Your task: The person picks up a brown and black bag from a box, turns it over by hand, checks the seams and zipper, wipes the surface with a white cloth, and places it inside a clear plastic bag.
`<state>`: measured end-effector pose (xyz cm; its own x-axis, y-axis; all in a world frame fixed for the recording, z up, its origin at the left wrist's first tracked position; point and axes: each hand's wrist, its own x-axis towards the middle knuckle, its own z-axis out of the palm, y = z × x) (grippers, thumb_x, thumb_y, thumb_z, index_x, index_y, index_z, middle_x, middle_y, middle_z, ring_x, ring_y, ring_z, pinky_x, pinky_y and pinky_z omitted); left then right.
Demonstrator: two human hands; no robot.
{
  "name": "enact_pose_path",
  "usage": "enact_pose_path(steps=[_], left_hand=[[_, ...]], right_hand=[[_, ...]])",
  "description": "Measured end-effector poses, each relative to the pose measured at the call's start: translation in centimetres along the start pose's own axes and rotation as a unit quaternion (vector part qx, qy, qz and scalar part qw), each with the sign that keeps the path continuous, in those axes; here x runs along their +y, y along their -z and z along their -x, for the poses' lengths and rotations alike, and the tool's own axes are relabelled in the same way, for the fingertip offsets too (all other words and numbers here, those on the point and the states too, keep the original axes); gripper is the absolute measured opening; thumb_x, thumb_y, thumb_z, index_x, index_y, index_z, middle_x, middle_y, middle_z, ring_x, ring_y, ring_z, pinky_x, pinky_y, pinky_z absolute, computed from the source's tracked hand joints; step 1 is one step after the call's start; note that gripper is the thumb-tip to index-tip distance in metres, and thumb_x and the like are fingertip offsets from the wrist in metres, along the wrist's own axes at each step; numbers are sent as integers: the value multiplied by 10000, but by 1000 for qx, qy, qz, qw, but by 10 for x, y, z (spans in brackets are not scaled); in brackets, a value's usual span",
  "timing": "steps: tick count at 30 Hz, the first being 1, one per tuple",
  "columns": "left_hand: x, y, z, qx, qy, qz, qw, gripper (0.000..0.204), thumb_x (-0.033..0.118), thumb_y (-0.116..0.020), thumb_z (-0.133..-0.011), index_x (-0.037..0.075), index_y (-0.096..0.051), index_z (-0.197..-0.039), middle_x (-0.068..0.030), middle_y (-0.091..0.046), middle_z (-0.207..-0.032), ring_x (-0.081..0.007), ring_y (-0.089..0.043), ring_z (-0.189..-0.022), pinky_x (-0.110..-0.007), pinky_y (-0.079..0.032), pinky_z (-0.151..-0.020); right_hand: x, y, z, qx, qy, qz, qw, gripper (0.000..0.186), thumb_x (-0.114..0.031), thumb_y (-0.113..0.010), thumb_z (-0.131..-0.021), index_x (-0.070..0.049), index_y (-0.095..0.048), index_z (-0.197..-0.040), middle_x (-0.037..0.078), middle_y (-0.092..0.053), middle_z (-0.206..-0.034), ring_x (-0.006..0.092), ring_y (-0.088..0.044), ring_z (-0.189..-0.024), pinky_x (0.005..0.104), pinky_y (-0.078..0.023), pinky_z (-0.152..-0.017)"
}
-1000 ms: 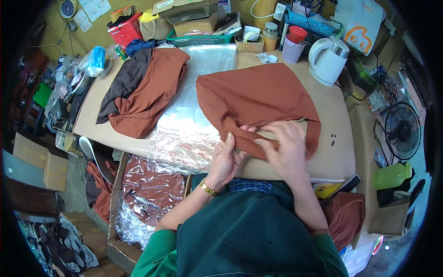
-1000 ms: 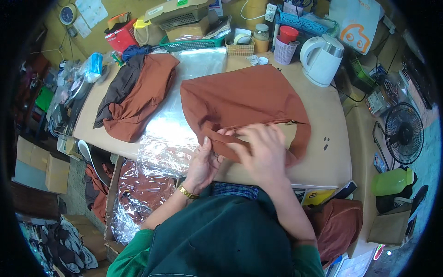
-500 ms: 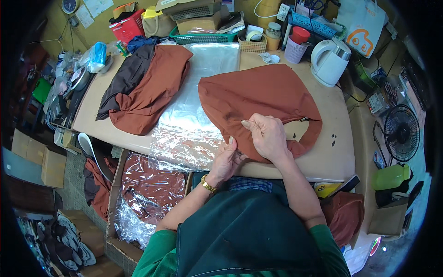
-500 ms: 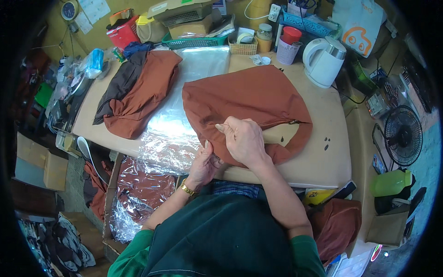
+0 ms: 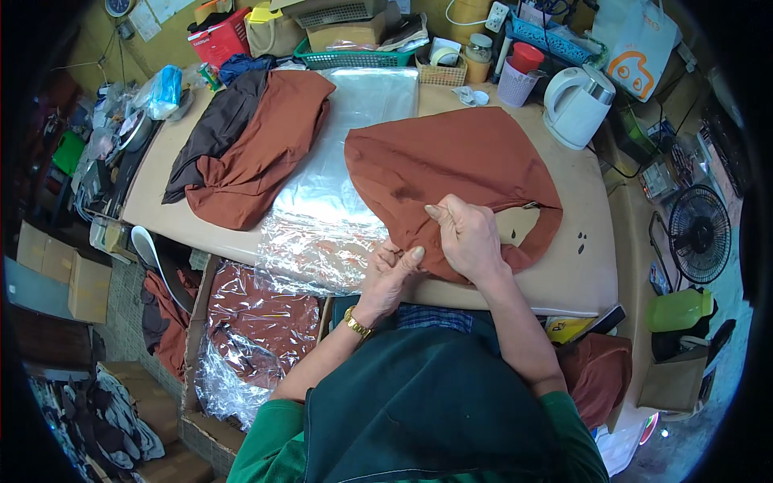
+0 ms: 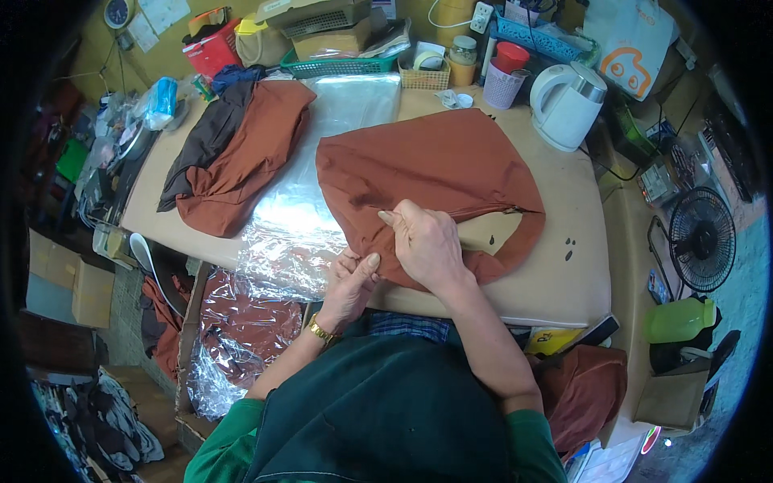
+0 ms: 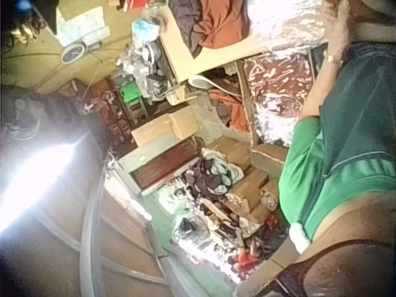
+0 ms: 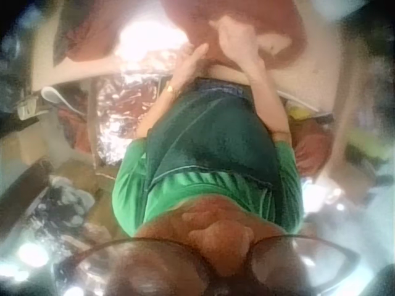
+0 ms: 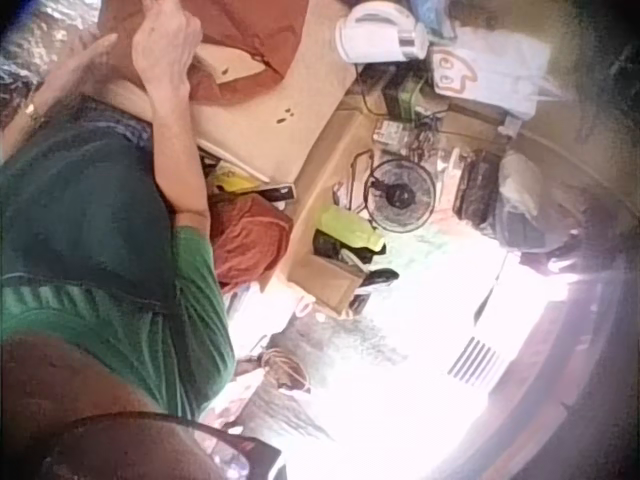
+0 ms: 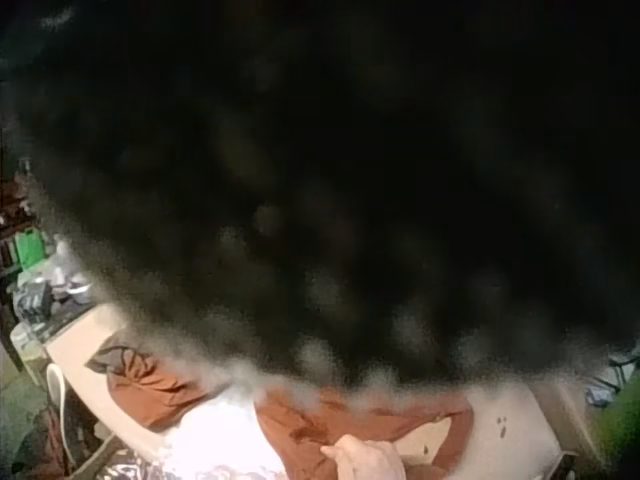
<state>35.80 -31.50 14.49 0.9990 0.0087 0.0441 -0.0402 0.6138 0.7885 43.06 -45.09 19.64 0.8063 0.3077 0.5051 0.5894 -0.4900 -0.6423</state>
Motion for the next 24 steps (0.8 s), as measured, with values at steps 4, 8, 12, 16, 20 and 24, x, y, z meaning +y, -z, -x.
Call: enact_pose_path(steps=[4,8,12,16,20,24], left_hand=[[-14,26,-3,-14,29,-106,994,181,181,-701,-932,17,-658,-997,-22,-695,-908,-83,-623,-854,-250,-486,-831],[-13,24,-4,-45,16,-64,997,214,172,-713,-921,6,-636,-1033,-11,-689,-962,-83,-615,-846,-253,-482,-821],[-18,14,-5,-42,19,-52,998,275,132,-688,-931,5,-605,-1161,-50,-676,-1092,-106,-615,-983,-268,-487,-878],[-13,38,-1,-44,86,92,991,170,147,-634,-958,50,-621,-1097,-77,-657,-1175,-162,-633,-1065,-302,-505,-908],[29,19,7,88,69,249,962,210,357,-644,-917,163,-657,-838,-13,-692,-969,-223,-648,-1003,-428,-487,-927],[54,78,20,125,132,175,968,561,555,-408,-1004,101,-650,-780,-34,-642,-687,-185,-637,-745,-418,-523,-796]], right_hand=[[-8,12,-6,-14,-1,15,1000,207,-104,-639,-919,-20,-547,-754,203,-564,-596,398,-606,-590,473,-429,-519],[-4,13,-4,14,14,15,1000,198,-121,-660,-910,-20,-561,-772,201,-560,-589,386,-607,-578,462,-435,-520],[-8,12,-4,-20,52,-8,998,186,-161,-695,-893,-24,-596,-815,177,-581,-603,340,-612,-567,419,-444,-518],[8,26,-10,-130,-185,-138,964,191,-201,-680,-906,-22,-613,-909,136,-654,-733,293,-634,-650,339,-464,-568],[98,80,21,-295,-43,179,938,394,-352,-436,-1010,-22,-651,-1012,166,-677,-873,366,-646,-816,436,-500,-727],[82,127,53,-351,-202,143,903,312,-270,-496,-998,-30,-674,-1088,136,-697,-841,268,-665,-757,366,-514,-739]])
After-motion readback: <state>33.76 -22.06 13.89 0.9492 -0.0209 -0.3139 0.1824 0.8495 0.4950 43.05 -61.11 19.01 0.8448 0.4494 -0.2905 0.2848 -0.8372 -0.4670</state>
